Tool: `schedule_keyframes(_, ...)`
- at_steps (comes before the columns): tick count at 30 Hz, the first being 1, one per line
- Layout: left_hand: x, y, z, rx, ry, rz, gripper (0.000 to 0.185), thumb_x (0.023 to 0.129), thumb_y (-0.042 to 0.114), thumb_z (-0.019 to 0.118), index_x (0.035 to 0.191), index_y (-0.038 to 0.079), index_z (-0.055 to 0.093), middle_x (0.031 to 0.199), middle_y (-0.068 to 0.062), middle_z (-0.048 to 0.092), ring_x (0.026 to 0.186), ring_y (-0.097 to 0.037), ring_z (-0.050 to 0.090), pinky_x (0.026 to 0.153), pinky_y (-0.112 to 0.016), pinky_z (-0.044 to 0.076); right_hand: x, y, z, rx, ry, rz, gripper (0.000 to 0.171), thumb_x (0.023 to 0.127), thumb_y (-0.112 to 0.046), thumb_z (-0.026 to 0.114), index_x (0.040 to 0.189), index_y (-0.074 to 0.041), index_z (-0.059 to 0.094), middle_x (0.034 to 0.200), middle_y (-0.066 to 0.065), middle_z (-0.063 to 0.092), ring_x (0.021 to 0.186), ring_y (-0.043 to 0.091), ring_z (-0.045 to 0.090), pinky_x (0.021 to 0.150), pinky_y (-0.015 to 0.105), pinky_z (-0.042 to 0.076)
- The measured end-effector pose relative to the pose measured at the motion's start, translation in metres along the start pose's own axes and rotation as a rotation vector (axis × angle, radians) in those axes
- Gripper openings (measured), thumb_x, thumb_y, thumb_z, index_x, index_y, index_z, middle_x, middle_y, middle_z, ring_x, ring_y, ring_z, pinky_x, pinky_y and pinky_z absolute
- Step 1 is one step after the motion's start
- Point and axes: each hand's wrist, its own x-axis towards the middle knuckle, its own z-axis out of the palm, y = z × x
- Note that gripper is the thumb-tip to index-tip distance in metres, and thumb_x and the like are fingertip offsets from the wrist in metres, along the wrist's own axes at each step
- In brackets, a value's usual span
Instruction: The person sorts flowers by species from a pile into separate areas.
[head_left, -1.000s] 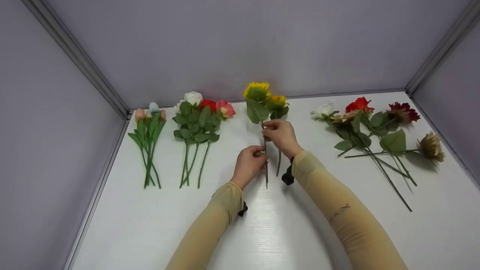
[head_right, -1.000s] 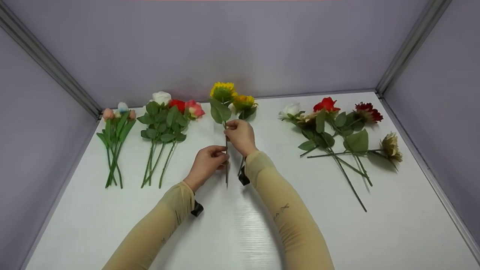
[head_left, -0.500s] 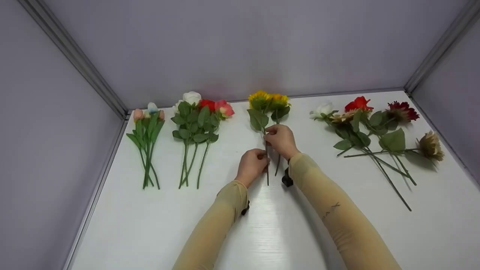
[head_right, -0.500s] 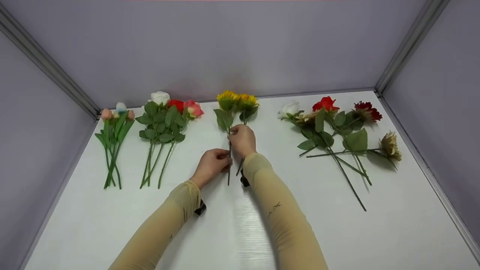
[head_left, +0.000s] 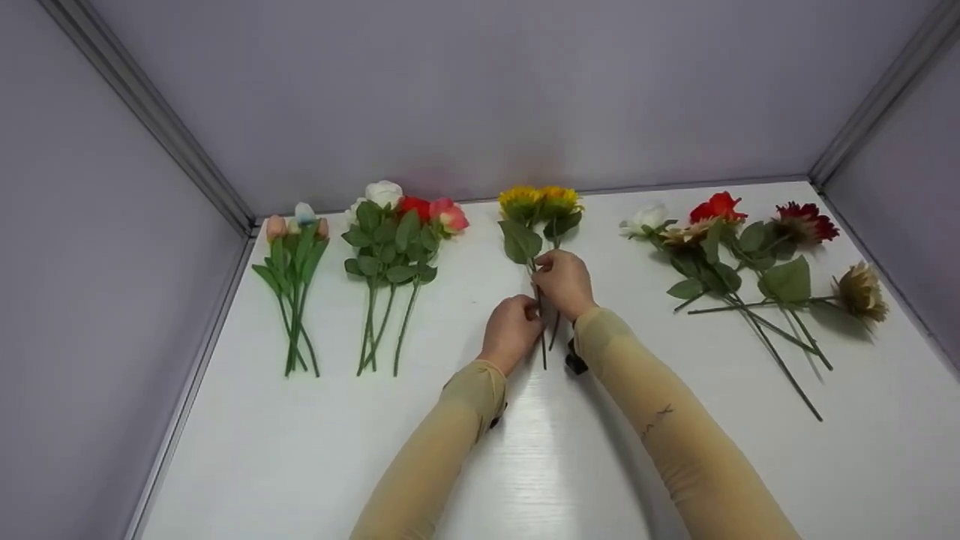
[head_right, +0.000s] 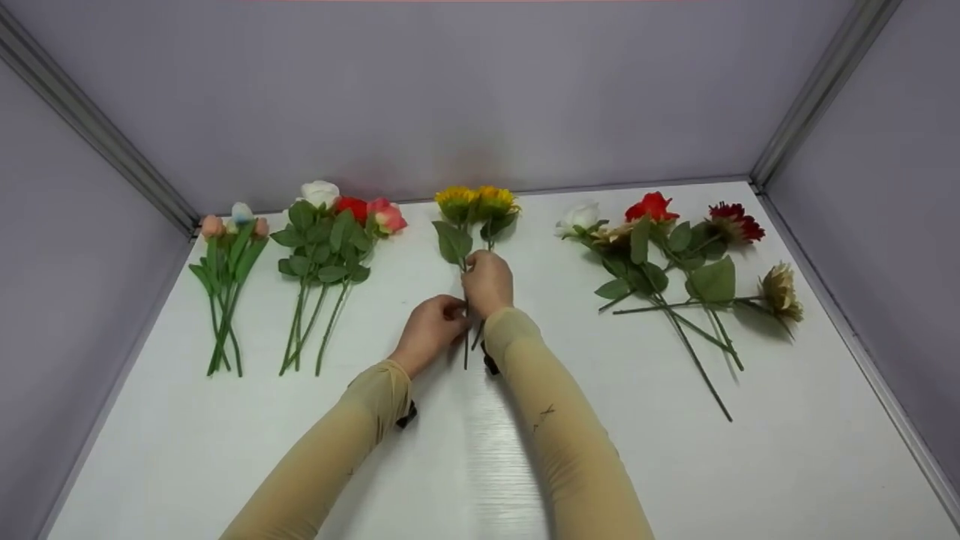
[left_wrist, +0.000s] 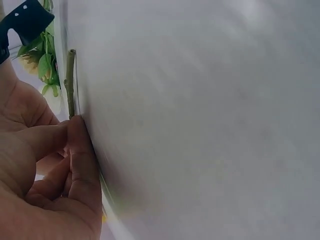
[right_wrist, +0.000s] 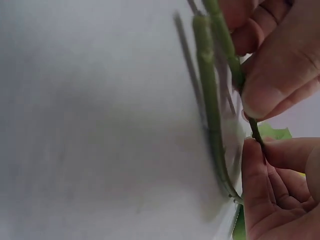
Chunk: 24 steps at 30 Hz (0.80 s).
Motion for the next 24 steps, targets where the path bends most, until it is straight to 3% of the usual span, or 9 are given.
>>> schedule_keyframes(4, -0.001, -0.001, -0.001, -0.031, -0.035, -0.007, 0.017, 0.092, 0.006, 0.070, 0.108, 0.000, 0.073, 0.093, -0.005, 0.066, 0.085, -0.018, 0.056, 0.080, -0.035, 0.050, -0.002, -0.001, -0.002, -0.002, -0.003, 0.005, 0.030, 0.091, -0.004, 0.067, 0.120, 0.002, 0.071, 0.105, 0.016, 0.070, 0.091, 0.027, 0.064, 0.080, 0.039, 0.054)
schedule_keyframes(12, -0.002, -0.007, -0.007, -0.125, -0.072, -0.052, 0.032, 0.095, 0.013, 0.072, 0.124, 0.000, 0.069, 0.101, -0.006, 0.069, 0.093, -0.019, 0.063, 0.085, -0.035, 0.053, -0.007, -0.004, -0.022, 0.083, -0.017, -0.013, 0.036, 0.099, -0.023, 0.066, 0.127, 0.000, 0.068, 0.102, 0.015, 0.071, 0.081, 0.024, 0.068, 0.068, 0.034, 0.054)
schedule_keyframes(18, -0.004, -0.007, -0.011, -0.184, -0.082, -0.078, 0.038, 0.095, 0.016, 0.073, 0.127, -0.002, 0.065, 0.093, -0.002, 0.064, 0.077, -0.013, 0.062, 0.075, -0.030, 0.053, -0.014, 0.009, -0.059, 0.117, 0.011, -0.058, 0.033, 0.102, -0.024, 0.063, 0.127, -0.002, 0.068, 0.109, 0.020, 0.071, 0.089, 0.029, 0.071, 0.076, 0.037, 0.058)
schedule_keyframes(21, -0.004, -0.007, -0.012, -0.177, -0.072, -0.092, 0.040, 0.095, 0.017, 0.075, 0.127, -0.004, 0.063, 0.091, -0.002, 0.061, 0.070, -0.013, 0.063, 0.071, -0.029, 0.053, -0.018, 0.021, -0.079, 0.104, 0.029, -0.050, 0.032, 0.103, -0.022, 0.062, 0.126, -0.002, 0.068, 0.112, 0.021, 0.070, 0.091, 0.029, 0.071, 0.077, 0.035, 0.059)
schedule_keyframes(24, -0.002, -0.006, -0.011, -0.082, -0.049, -0.094, 0.043, 0.093, 0.019, 0.076, 0.126, -0.004, 0.062, 0.092, -0.004, 0.060, 0.075, -0.015, 0.061, 0.074, -0.032, 0.051, -0.020, 0.034, -0.095, 0.110, 0.037, -0.010, 0.031, 0.103, -0.020, 0.061, 0.127, -0.001, 0.067, 0.115, 0.022, 0.069, 0.095, 0.031, 0.069, 0.081, 0.037, 0.059)
